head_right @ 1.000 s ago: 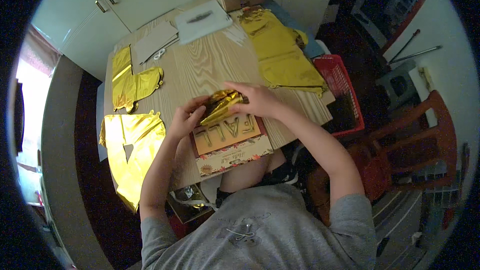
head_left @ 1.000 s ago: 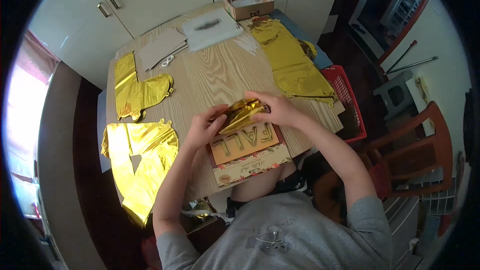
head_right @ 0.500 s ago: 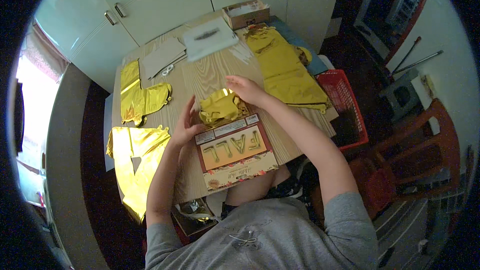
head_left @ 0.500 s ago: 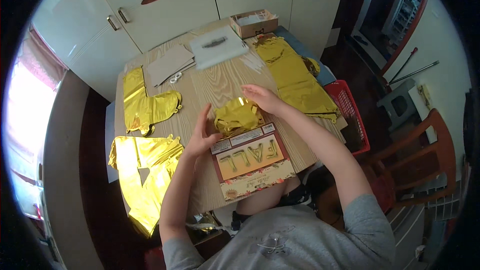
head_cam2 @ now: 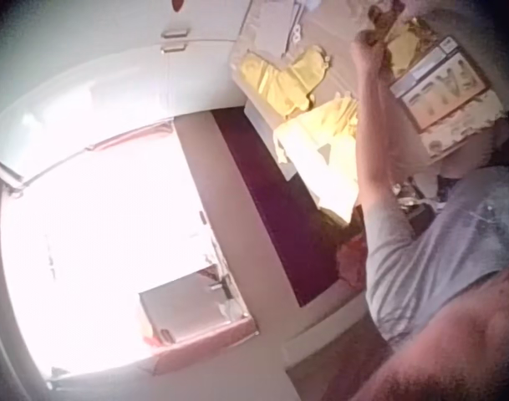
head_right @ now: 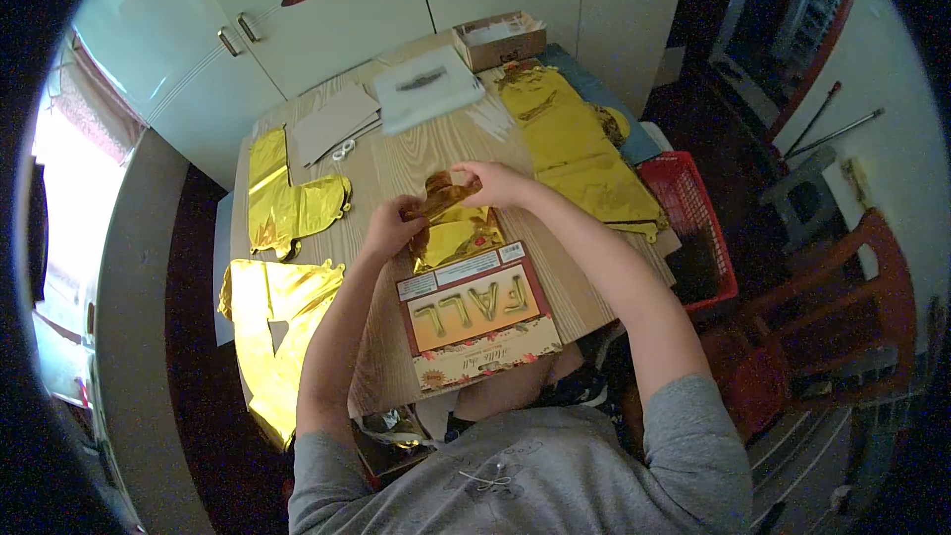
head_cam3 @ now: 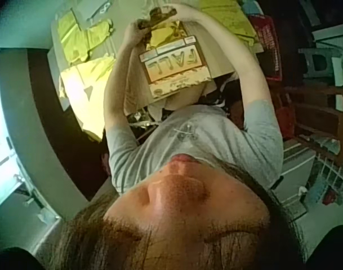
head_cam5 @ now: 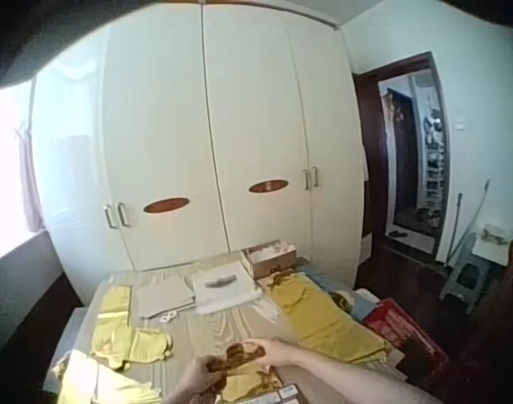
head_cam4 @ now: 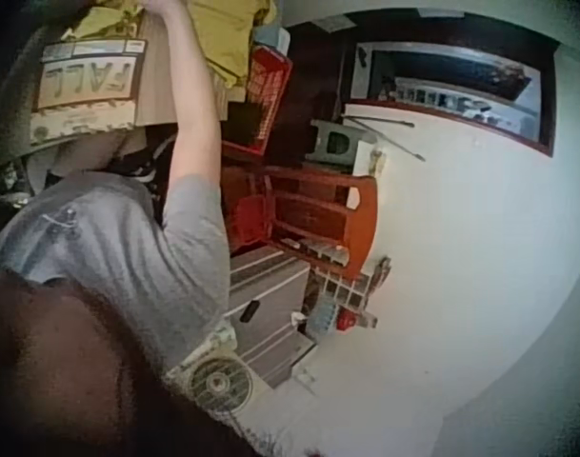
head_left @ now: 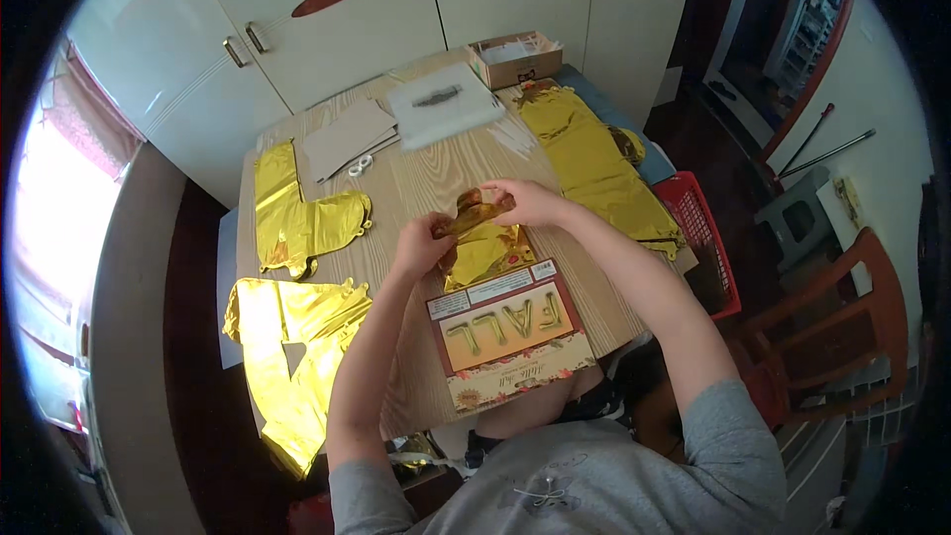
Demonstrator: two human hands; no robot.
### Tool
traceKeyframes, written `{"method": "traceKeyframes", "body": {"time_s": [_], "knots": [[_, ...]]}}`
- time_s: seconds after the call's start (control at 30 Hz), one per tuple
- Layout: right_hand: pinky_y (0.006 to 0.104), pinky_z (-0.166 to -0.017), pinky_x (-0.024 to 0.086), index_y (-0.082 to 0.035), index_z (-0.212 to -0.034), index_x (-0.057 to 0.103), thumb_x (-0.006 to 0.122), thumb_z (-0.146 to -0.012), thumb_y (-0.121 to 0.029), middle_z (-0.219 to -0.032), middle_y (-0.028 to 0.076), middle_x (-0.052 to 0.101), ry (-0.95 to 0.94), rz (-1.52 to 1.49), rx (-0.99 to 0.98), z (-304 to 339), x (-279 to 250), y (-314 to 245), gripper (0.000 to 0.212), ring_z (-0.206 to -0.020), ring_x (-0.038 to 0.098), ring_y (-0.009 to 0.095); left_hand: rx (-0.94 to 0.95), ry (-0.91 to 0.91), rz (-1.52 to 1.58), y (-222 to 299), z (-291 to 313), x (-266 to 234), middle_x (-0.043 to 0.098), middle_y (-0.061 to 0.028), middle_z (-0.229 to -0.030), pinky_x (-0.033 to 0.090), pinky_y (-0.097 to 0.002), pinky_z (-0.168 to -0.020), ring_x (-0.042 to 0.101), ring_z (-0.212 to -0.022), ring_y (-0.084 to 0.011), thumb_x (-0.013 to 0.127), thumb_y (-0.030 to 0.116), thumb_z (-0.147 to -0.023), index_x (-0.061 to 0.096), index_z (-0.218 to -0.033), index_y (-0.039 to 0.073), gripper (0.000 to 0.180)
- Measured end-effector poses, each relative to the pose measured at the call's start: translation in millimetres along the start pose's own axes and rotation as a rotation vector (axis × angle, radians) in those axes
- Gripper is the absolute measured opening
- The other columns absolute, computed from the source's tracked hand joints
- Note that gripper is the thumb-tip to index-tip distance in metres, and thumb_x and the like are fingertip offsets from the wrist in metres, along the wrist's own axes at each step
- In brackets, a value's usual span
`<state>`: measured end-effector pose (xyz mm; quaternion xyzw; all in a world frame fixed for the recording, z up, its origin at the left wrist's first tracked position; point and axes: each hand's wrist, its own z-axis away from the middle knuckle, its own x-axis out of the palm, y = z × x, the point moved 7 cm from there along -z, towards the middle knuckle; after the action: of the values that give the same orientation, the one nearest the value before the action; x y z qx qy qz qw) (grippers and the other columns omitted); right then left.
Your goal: Folding gold foil sheets around rectangular cardboard inserts to package them.
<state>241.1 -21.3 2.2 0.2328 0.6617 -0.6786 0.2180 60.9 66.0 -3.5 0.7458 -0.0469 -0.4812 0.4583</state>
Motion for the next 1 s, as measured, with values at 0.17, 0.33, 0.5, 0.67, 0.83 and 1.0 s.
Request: {"method": "traceKeyframes", "body": {"time_s": [0.17, 0.33, 0.5, 0.67, 0.83, 1.0], "knots": [[0.0390, -0.097, 0.043, -0.013, -0.126, 0.057, 0.079, -0.068, -0.033, -0.110, 0.014, 0.063, 0.032, 0.304, 0.014, 1, -1, 1, 0.065, -0.110, 0.054, 0.029, -0.053, -0.043, 0.170, -15, -1, 5, 0.069, -0.0101, -0.078, 0.052, -0.0319, -0.064, 0.066, -0.067, -0.0208, 0.071, 0.011, -0.078, 0.066, -0.095, 0.001, 0.020], [0.0386, -0.099, 0.039, -0.012, -0.107, 0.066, 0.075, -0.074, -0.032, -0.106, 0.011, 0.060, 0.030, 0.421, -0.026, 6, 3, -5, 0.040, -0.113, 0.048, 0.031, 0.044, -0.021, 0.053, -8, 0, 1, 0.068, -0.0085, -0.080, 0.051, -0.0342, -0.070, 0.064, -0.074, -0.0239, 0.069, 0.008, -0.078, 0.066, -0.090, 0.002, 0.014], [0.0407, -0.098, 0.040, -0.016, -0.100, 0.067, 0.071, -0.075, -0.026, -0.105, 0.008, 0.063, 0.119, 0.405, -0.052, 15, 8, -4, 0.027, -0.110, 0.054, 0.029, 0.313, 0.060, -0.255, 16, 5, -6, 0.066, -0.0048, -0.091, 0.046, -0.0377, -0.083, 0.059, -0.092, -0.0261, 0.067, 0.007, -0.075, 0.070, -0.095, 0.009, 0.020], [0.0389, -0.096, 0.042, -0.019, -0.099, 0.070, 0.067, -0.079, -0.018, -0.101, 0.002, 0.065, 0.152, 0.505, -0.292, 26, 13, -15, 0.020, -0.106, 0.058, 0.023, 0.552, 0.090, -0.443, 34, 24, -3, 0.067, 0.0000, -0.095, 0.043, -0.0358, -0.083, 0.059, -0.095, -0.0201, 0.068, 0.011, -0.072, 0.072, -0.096, 0.013, 0.025], [0.0352, -0.094, 0.043, -0.019, -0.093, 0.073, 0.064, -0.081, -0.013, -0.098, -0.002, 0.068, 0.199, 0.539, -0.513, 37, 15, -29, 0.016, -0.103, 0.060, 0.018, 0.604, 0.100, -0.553, 38, 32, -2, 0.068, 0.0031, -0.099, 0.041, -0.0338, -0.083, 0.059, -0.097, -0.0160, 0.069, 0.015, -0.072, 0.073, -0.097, 0.015, 0.026], [0.0344, -0.093, 0.043, -0.016, -0.092, 0.074, 0.060, -0.083, -0.014, -0.101, -0.003, 0.069, 0.194, 0.583, -0.587, 39, 17, -23, 0.017, -0.104, 0.060, 0.016, 0.627, 0.048, -0.632, 43, 35, 0, 0.068, 0.0040, -0.106, 0.041, -0.0333, -0.086, 0.059, -0.100, -0.0149, 0.065, 0.019, -0.076, 0.073, -0.099, 0.014, 0.025]]}}
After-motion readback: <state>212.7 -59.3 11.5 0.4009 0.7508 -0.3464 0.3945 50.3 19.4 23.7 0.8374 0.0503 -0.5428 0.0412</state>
